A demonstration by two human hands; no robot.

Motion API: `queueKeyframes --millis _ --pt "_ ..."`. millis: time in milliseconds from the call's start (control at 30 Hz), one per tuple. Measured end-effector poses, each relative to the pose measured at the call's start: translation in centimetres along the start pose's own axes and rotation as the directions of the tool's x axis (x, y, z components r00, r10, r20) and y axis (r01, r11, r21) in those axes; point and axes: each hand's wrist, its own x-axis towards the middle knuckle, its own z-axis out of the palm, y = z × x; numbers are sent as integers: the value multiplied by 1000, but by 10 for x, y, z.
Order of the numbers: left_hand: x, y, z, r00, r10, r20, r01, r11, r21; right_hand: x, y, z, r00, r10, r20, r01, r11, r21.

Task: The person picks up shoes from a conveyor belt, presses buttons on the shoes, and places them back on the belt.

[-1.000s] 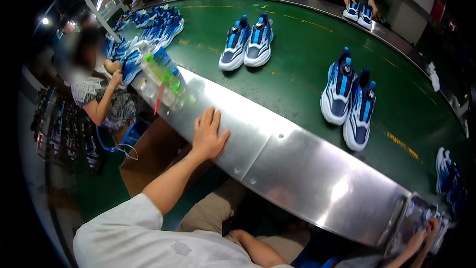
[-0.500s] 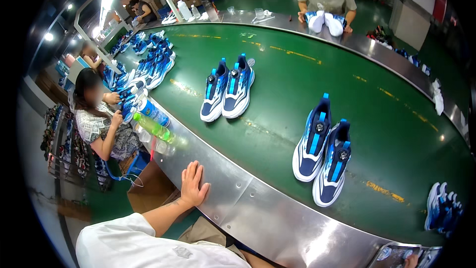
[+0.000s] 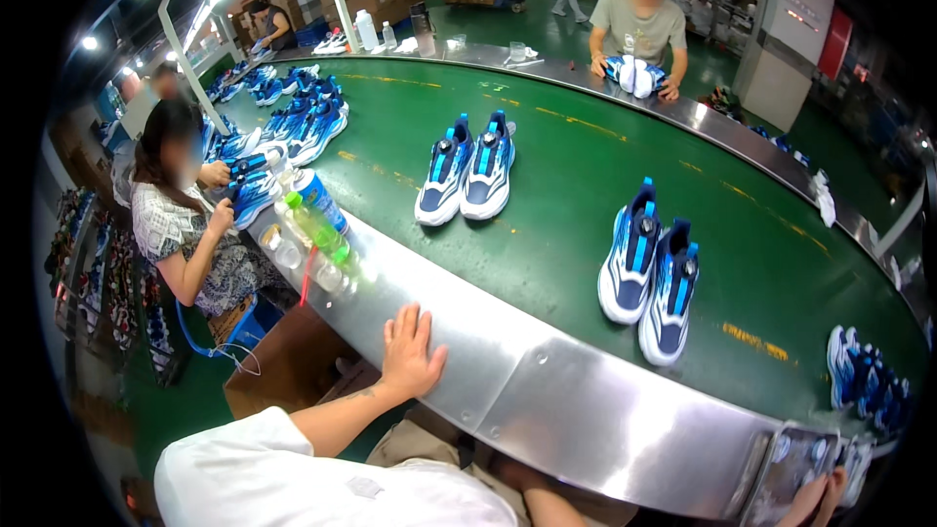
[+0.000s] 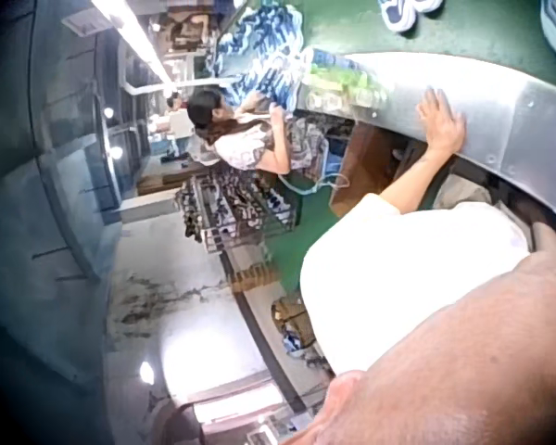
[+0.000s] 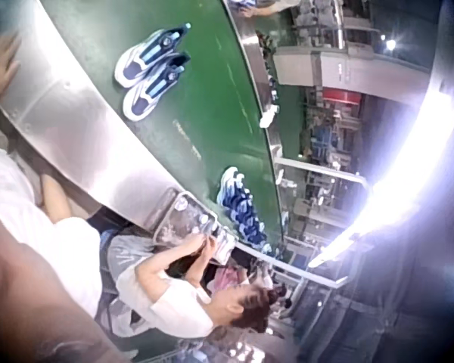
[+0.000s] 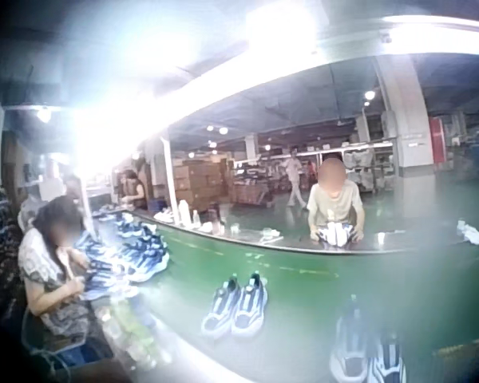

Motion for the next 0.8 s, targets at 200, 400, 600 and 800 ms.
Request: queueKeyframes --millis 200,400,600,800 --pt "10 13 14 999 37 13 -36 997 -66 -15 -47 -34 975 -25 -220 147 816 560" --pt "6 13 17 998 42 -48 -45 997 -63 -9 -30 -20 962 -239 -135 262 944 201" --pt "7 10 19 999 18 -32 -20 998 -51 -61 -77 -62 914 -406 17 385 877 286" --pt "4 15 17 1000 19 -13 -19 1000 -8 -118 -110 -87 961 -277 4 268 932 243"
